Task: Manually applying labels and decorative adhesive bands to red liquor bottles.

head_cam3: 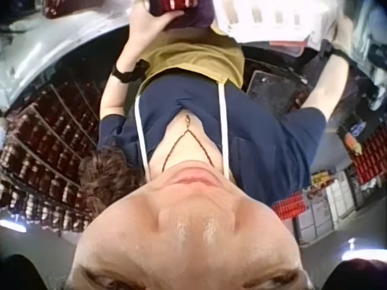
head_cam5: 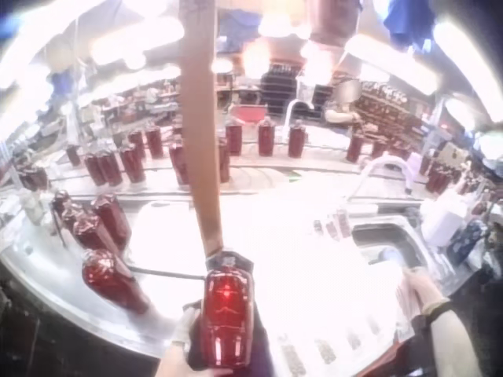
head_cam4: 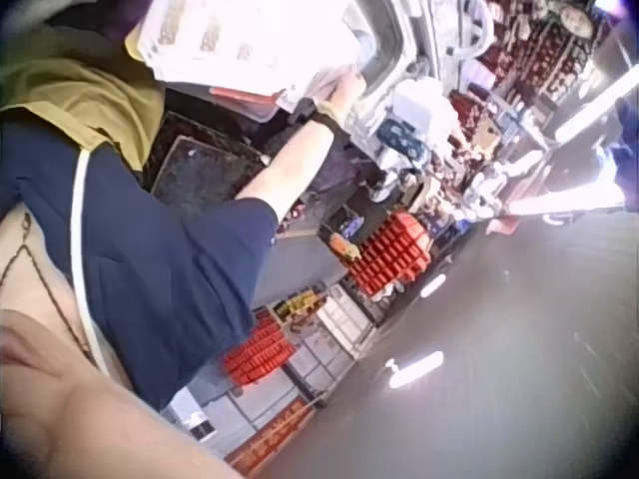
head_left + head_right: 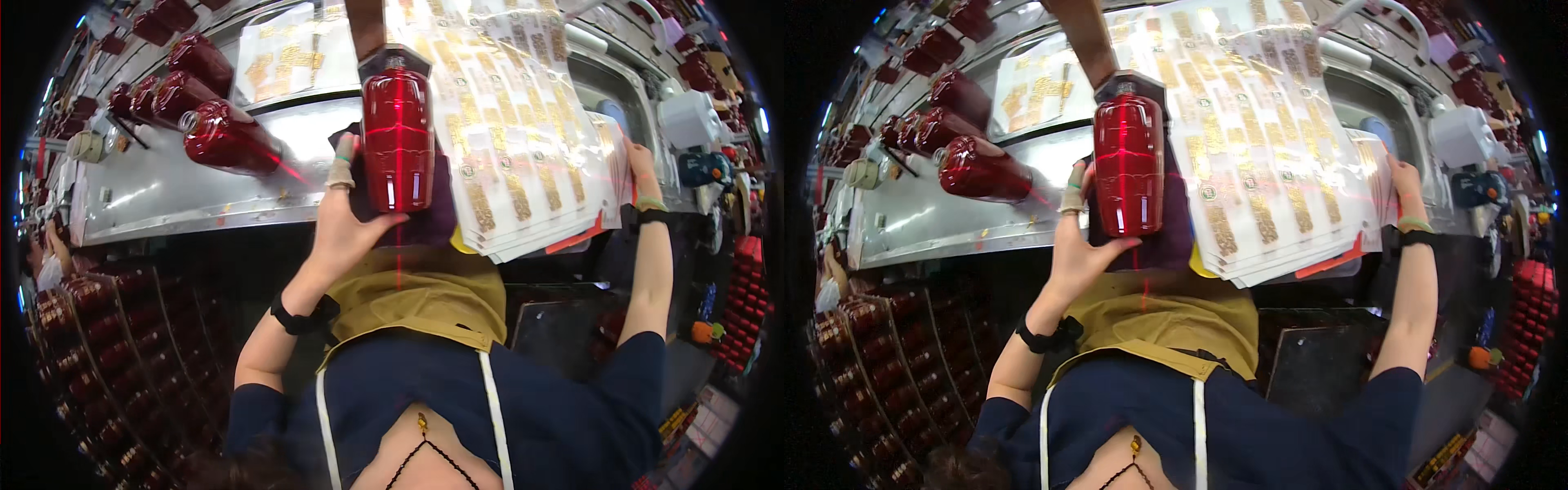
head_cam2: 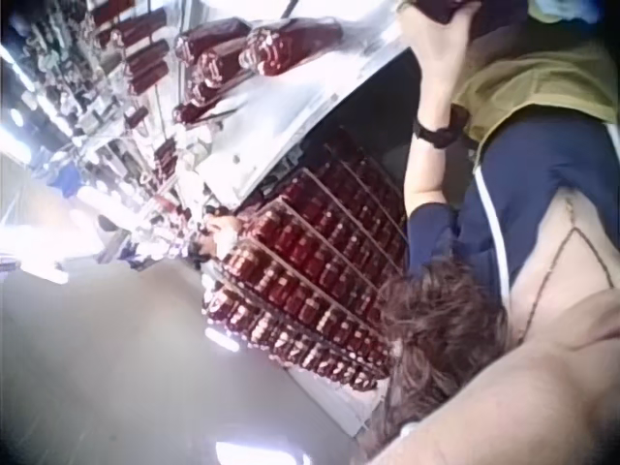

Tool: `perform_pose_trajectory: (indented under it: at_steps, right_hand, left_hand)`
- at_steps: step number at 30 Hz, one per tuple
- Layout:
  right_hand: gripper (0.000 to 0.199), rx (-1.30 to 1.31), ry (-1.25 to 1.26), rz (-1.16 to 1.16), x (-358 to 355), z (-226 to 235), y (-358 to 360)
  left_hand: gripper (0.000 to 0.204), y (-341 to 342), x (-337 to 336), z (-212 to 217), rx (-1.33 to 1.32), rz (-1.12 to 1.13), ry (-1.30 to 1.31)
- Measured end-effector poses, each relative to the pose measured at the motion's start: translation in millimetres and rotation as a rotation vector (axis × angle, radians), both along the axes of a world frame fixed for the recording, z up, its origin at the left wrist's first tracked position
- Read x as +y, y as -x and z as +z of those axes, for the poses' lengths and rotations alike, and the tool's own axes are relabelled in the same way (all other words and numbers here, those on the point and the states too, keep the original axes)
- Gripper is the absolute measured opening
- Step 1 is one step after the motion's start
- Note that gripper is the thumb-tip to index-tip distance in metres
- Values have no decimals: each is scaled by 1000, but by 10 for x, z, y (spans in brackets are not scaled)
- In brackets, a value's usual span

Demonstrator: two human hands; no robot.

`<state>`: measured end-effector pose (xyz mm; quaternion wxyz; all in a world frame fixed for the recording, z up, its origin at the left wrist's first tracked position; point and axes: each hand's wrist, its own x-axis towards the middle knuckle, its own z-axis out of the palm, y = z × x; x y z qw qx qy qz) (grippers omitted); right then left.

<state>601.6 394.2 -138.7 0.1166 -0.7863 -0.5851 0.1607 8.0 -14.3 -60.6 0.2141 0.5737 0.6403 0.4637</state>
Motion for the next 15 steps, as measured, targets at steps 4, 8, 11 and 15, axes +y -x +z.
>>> perform_pose_trajectory:
  at_steps: [4,8,11,15]
  right_hand:
    - [48,-5,-52,10,-26,-42,53]
    - [34,7,-137,-59,-13,-101,37]
    - [45,-8,-142,-94,-29,-57,45]
    - [39,257,-153,-203,-275,338,254]
  left_hand:
    - [98,-47,128,13,-55,-7,27]
    - [98,-118,84,57,17,43,-51]
    - [100,-151,57,65,37,70,-84]
    - [97,-142,78,37,-161,87,64]
